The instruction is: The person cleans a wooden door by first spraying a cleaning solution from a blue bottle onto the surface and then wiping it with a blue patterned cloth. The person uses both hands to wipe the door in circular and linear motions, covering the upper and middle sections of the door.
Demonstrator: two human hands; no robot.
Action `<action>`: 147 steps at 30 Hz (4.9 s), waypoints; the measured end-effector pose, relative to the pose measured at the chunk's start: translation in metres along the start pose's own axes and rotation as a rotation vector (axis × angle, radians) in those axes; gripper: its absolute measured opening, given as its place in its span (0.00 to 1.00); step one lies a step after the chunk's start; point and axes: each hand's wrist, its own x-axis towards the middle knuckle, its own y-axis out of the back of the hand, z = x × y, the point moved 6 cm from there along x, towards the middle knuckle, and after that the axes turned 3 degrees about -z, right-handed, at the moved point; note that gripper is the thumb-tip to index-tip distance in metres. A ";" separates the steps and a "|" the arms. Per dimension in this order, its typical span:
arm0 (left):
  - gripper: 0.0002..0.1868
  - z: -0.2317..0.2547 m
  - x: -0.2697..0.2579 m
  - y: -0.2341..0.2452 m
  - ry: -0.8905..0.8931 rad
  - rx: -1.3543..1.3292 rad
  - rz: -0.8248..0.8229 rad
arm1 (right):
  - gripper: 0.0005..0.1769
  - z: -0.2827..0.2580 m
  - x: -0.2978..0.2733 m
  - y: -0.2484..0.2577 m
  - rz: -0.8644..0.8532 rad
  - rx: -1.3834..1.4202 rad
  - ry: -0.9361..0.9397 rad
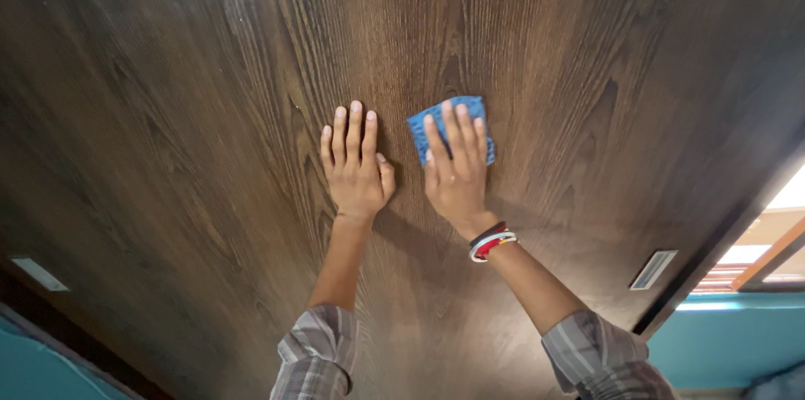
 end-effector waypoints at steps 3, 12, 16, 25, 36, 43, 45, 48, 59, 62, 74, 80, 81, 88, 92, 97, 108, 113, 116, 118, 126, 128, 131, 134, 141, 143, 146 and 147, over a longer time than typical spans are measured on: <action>0.31 0.000 0.001 0.000 0.008 -0.001 -0.001 | 0.29 -0.016 -0.004 -0.007 -0.070 0.004 0.100; 0.31 0.001 0.001 0.003 -0.006 -0.022 0.019 | 0.34 -0.018 0.004 -0.007 -0.236 -0.022 0.281; 0.31 0.001 0.001 0.002 0.005 -0.016 0.003 | 0.31 -0.004 0.014 0.006 -0.193 -0.079 0.223; 0.31 0.001 0.002 0.002 0.002 0.007 0.013 | 0.31 0.043 0.036 0.031 -0.030 -0.187 -0.022; 0.30 0.000 -0.001 0.000 0.006 0.009 0.022 | 0.32 0.073 0.035 0.060 0.259 -0.170 -0.384; 0.30 0.001 0.000 0.002 0.000 0.010 0.037 | 0.32 0.041 0.063 0.028 0.255 -0.160 -0.282; 0.30 0.001 -0.001 0.003 0.013 0.006 0.043 | 0.30 0.024 0.064 0.024 0.194 -0.106 -0.223; 0.30 -0.001 -0.001 0.004 0.048 -0.004 0.056 | 0.30 0.000 0.067 0.015 0.121 -0.072 -0.133; 0.35 -0.014 -0.008 0.008 0.423 0.055 0.201 | 0.32 -0.045 0.039 -0.015 -0.132 0.043 0.111; 0.36 -0.017 -0.013 0.011 0.548 0.090 0.243 | 0.33 -0.050 0.030 -0.018 -0.188 0.045 0.192; 0.36 -0.030 -0.025 0.011 0.729 0.136 0.319 | 0.34 -0.044 0.047 -0.014 -0.211 0.020 0.301; 0.37 -0.050 -0.036 0.023 0.484 0.031 0.225 | 0.34 -0.040 0.091 -0.002 -0.083 0.007 0.217; 0.37 -0.051 -0.037 0.023 0.478 0.030 0.229 | 0.33 -0.039 0.098 0.000 -0.060 -0.006 0.197; 0.38 -0.079 -0.047 0.025 0.302 0.034 0.119 | 0.31 -0.042 0.134 0.002 0.024 0.025 0.034; 0.37 -0.082 -0.042 0.033 0.190 0.066 0.166 | 0.30 -0.057 0.134 -0.006 0.062 -0.022 0.056; 0.37 -0.080 -0.041 0.043 0.205 -0.017 0.151 | 0.30 -0.077 0.113 -0.021 0.016 -0.004 0.095; 0.36 -0.085 -0.044 0.041 0.235 -0.057 0.125 | 0.33 -0.100 0.058 -0.058 -0.101 -0.006 0.129; 0.34 -0.089 -0.048 0.037 0.234 -0.088 0.102 | 0.33 -0.105 0.031 -0.068 -0.143 0.004 0.133; 0.33 -0.089 -0.048 0.036 0.230 -0.088 0.104 | 0.33 -0.108 0.019 -0.074 -0.163 0.002 0.133; 0.33 -0.090 -0.047 0.038 0.224 -0.102 0.106 | 0.32 -0.108 0.015 -0.075 -0.168 -0.014 0.143; 0.34 -0.088 -0.042 0.043 0.230 -0.097 0.131 | 0.31 -0.105 0.037 -0.072 -0.204 -0.098 0.175; 0.34 -0.087 -0.042 0.044 0.228 -0.088 0.144 | 0.32 -0.103 0.050 -0.069 -0.210 -0.107 0.180; 0.34 -0.088 -0.044 0.041 0.239 -0.089 0.108 | 0.33 -0.098 0.068 -0.063 -0.219 -0.110 0.157; 0.34 -0.087 -0.044 0.041 0.231 -0.088 0.123 | 0.34 -0.097 0.089 -0.055 -0.174 -0.120 0.145; 0.34 -0.088 -0.044 0.045 0.243 -0.090 0.118 | 0.33 -0.098 0.138 -0.029 -0.038 -0.081 0.061; 0.34 -0.088 -0.043 0.047 0.234 -0.098 0.124 | 0.32 -0.100 0.149 -0.025 -0.010 -0.087 0.040; 0.34 -0.090 -0.043 0.046 0.228 -0.127 0.125 | 0.32 -0.106 0.151 -0.029 0.020 -0.103 0.026; 0.34 -0.091 -0.045 0.045 0.230 -0.136 0.112 | 0.32 -0.108 0.147 -0.032 0.015 -0.104 0.021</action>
